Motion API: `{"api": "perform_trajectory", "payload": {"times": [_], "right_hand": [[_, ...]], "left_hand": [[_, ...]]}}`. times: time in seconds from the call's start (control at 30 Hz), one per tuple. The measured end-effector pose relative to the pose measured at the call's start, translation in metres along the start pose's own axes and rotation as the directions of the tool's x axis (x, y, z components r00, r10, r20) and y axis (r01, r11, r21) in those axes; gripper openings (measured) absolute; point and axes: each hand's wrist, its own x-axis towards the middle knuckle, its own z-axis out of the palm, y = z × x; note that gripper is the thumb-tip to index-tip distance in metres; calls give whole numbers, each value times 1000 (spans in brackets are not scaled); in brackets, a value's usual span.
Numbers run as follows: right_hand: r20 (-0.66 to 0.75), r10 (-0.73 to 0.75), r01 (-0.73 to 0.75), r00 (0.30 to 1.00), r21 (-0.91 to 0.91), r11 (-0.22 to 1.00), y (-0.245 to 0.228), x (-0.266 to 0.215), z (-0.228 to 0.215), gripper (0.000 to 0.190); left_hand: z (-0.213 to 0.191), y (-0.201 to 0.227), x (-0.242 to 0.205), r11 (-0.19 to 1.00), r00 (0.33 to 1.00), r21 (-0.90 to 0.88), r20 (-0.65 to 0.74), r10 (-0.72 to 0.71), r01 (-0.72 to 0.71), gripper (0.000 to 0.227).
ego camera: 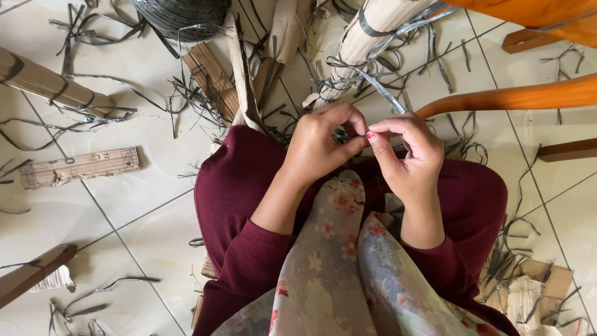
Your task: Wrapping furniture legs with thin strips of material, cutting with scissors and tying knots to secure the wrap.
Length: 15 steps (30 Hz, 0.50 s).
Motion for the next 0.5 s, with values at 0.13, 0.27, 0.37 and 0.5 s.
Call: {"api": "perform_trajectory", "payload": {"times": [0.13, 0.27, 0.37, 0.5], "right_hand": [[0, 14, -14, 1000, 1, 1000, 1, -1, 1, 5], [14, 36, -36, 999, -14, 999, 4, -2, 3, 4], [17, 45, -44, 999, -33, 998, 6, -3, 5, 3], [16, 56, -56, 998, -42, 998, 8, -3, 7, 3]], "left_hand": [[-1, 3, 0, 998, 1000, 58, 11, 11, -12, 25], [-4, 8, 1, 989, 999, 146, 27, 27, -31, 26], [-5, 7, 2, 980, 999, 195, 44, 24, -32, 28], [-7, 5, 3, 976, 997, 218, 70, 11, -26, 29]]}}
